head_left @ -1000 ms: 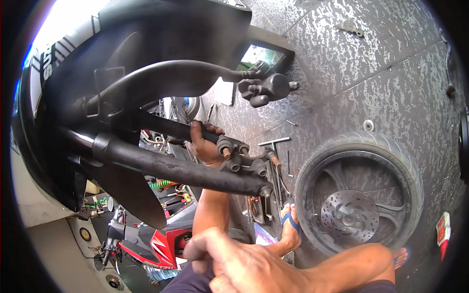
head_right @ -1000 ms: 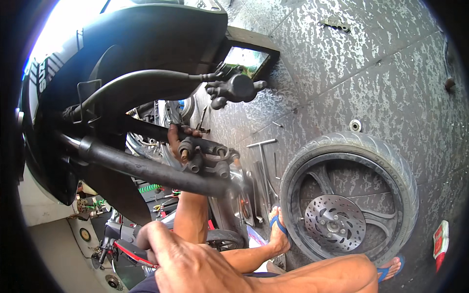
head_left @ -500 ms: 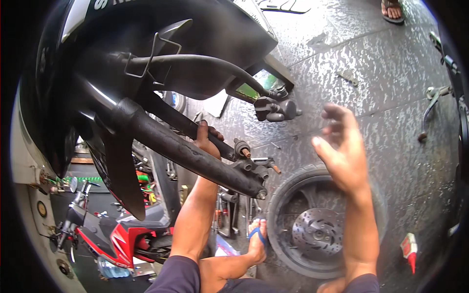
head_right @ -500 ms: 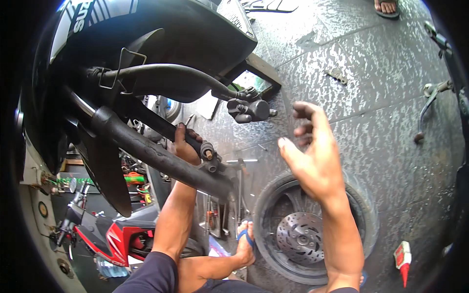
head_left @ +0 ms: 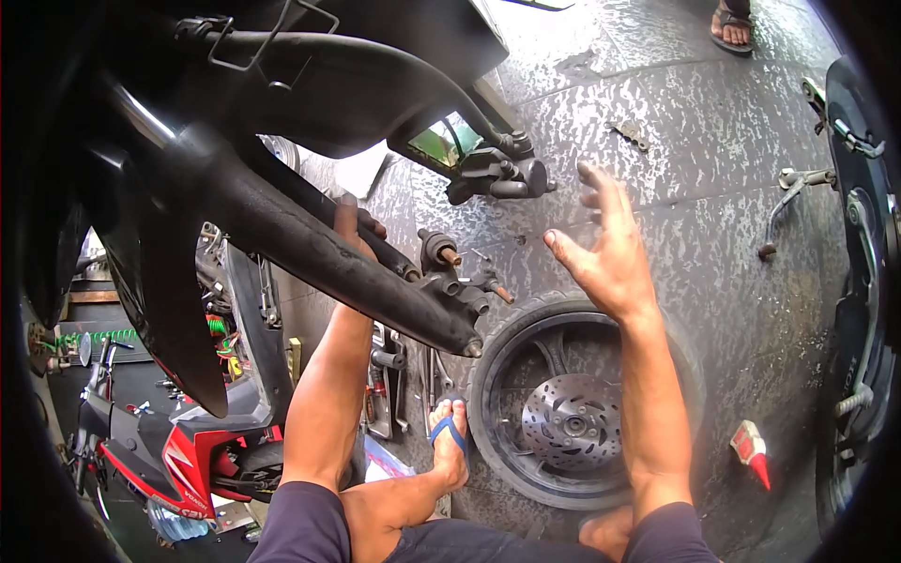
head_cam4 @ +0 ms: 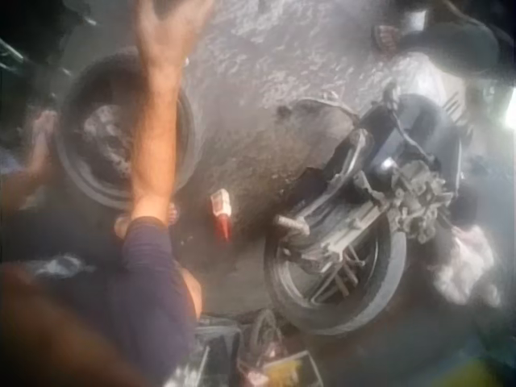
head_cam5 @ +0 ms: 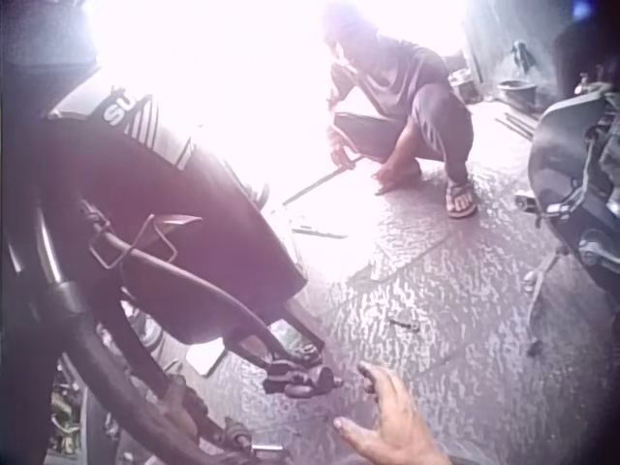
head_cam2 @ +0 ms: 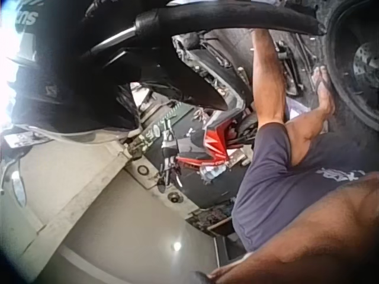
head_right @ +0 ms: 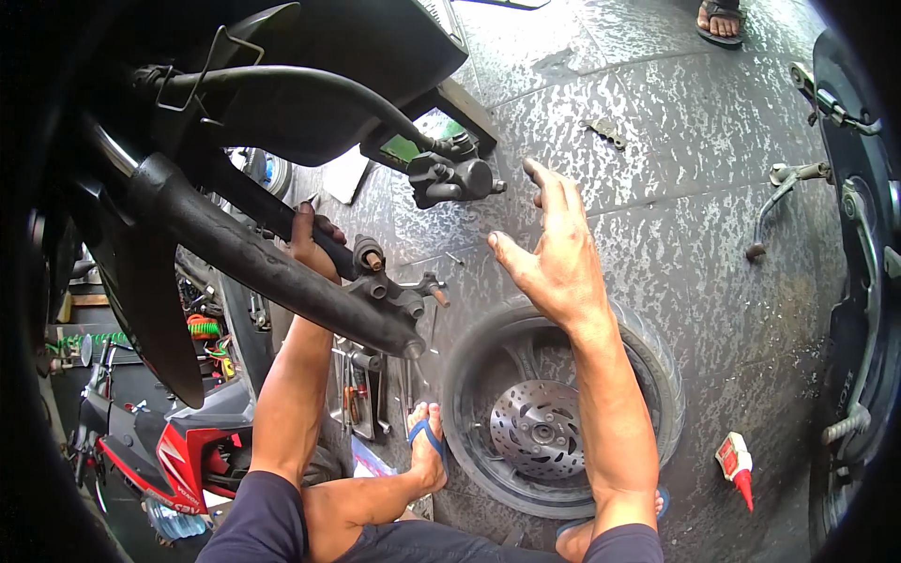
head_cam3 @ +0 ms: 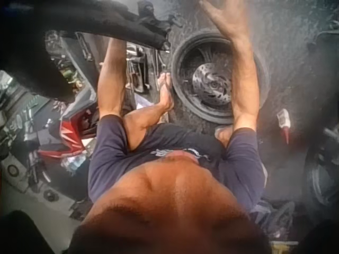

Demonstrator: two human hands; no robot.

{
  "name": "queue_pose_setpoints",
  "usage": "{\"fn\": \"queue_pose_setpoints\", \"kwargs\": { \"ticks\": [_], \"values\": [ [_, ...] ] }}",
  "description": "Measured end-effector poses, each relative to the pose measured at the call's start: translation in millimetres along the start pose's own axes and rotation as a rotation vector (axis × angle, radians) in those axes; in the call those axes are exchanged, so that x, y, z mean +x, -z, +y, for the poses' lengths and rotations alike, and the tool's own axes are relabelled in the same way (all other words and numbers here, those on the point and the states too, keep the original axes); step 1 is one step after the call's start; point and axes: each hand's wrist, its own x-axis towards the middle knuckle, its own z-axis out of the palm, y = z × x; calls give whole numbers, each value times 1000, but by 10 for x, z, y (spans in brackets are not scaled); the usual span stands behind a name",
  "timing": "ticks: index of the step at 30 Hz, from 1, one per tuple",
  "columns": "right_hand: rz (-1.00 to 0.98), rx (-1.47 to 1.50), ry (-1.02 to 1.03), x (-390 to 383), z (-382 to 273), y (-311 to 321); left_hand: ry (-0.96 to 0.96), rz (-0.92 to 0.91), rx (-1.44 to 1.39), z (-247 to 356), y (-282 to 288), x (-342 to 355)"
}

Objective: The person services the front brake of a motorcycle, removing the caliper, opening a new package of brake pads, and installing the new pads into the caliper assembly.

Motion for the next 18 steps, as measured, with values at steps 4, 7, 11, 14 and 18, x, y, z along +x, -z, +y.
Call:
{"fn": "queue_pose_setpoints", "kwargs": {
  "ticks": [4, 7, 11, 14, 18],
  "values": [
    [-15, -72, -115, -157, 31, 38, 40, -92, 3, 53, -89, -69],
    [-75, -120, -155, -538, -13, 194, 197, -261, -351, -299, 222, 433],
    [-358, -253, -216, -1580, 1, 762, -429, -397, -9, -699, 456, 874],
    [-308, -462, -651, -2451, -313, 1354, -781, -345, 101, -385, 107, 424],
    [-60, -573, -998, -3724, -421, 1904, -1158, -165, 405, -179, 30, 336]
  ]
}}
